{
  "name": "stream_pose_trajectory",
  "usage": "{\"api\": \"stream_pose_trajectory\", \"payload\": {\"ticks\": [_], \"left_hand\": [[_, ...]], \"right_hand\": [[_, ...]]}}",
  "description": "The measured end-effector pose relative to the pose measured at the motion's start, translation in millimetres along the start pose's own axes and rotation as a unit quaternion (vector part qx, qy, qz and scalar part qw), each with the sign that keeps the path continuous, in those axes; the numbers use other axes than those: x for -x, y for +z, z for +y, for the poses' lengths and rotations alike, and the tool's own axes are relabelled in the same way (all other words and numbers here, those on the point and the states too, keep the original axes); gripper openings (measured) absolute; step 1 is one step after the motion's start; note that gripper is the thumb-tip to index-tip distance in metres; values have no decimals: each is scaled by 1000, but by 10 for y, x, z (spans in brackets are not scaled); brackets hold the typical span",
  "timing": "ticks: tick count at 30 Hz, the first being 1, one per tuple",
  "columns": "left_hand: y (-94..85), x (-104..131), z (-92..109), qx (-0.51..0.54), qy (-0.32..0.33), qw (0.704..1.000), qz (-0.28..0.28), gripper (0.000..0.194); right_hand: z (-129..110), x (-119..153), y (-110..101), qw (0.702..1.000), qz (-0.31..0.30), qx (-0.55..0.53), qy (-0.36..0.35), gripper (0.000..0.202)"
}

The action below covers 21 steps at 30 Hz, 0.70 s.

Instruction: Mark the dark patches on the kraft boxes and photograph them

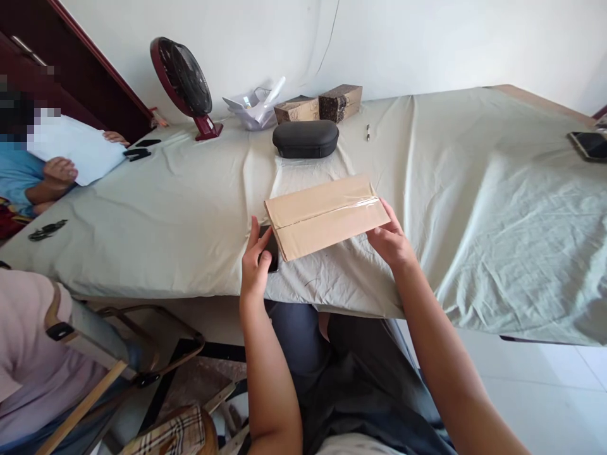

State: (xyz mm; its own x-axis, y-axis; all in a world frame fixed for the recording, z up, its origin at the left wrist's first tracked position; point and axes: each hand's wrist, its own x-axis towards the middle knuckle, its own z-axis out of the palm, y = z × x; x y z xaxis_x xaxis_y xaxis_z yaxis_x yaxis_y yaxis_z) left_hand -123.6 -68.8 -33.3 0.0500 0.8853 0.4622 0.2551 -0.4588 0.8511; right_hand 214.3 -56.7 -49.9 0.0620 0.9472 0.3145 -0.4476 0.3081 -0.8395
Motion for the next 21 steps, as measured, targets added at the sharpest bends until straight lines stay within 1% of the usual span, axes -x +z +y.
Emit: {"api": "stream_pose_trajectory", "payload": {"ticks": [3, 6, 9, 12, 14, 17, 19, 21], "left_hand": [[5, 1, -62, 0, 48, 997, -58, 92], [44, -6, -70, -49, 78, 993, -78, 99], [75, -14, -43, -89, 87, 990, -59, 98], [66, -12, -49, -90, 99, 990, -42, 93], [46, -6, -86, -74, 115, 990, -27, 87], [27, 3, -149, -27, 140, 990, 26, 84], [34, 8, -162, -6, 132, 990, 40, 79], [56, 11, -139, 5, 99, 995, 30, 71]], "right_hand": [[-38, 19, -52, 1000, 12, 18, 1, 71], [-47, 34, -141, 999, 18, 31, -1, 70], [-38, 39, -214, 999, 6, 35, -2, 68], [-39, 41, -236, 999, -11, 39, 1, 66], [-50, 48, -231, 999, -16, 45, 3, 65], [-73, 70, -219, 999, -17, 48, 4, 65], [-90, 88, -211, 999, -12, 47, 4, 66], [-110, 105, -194, 999, -3, 51, 4, 69]]}}
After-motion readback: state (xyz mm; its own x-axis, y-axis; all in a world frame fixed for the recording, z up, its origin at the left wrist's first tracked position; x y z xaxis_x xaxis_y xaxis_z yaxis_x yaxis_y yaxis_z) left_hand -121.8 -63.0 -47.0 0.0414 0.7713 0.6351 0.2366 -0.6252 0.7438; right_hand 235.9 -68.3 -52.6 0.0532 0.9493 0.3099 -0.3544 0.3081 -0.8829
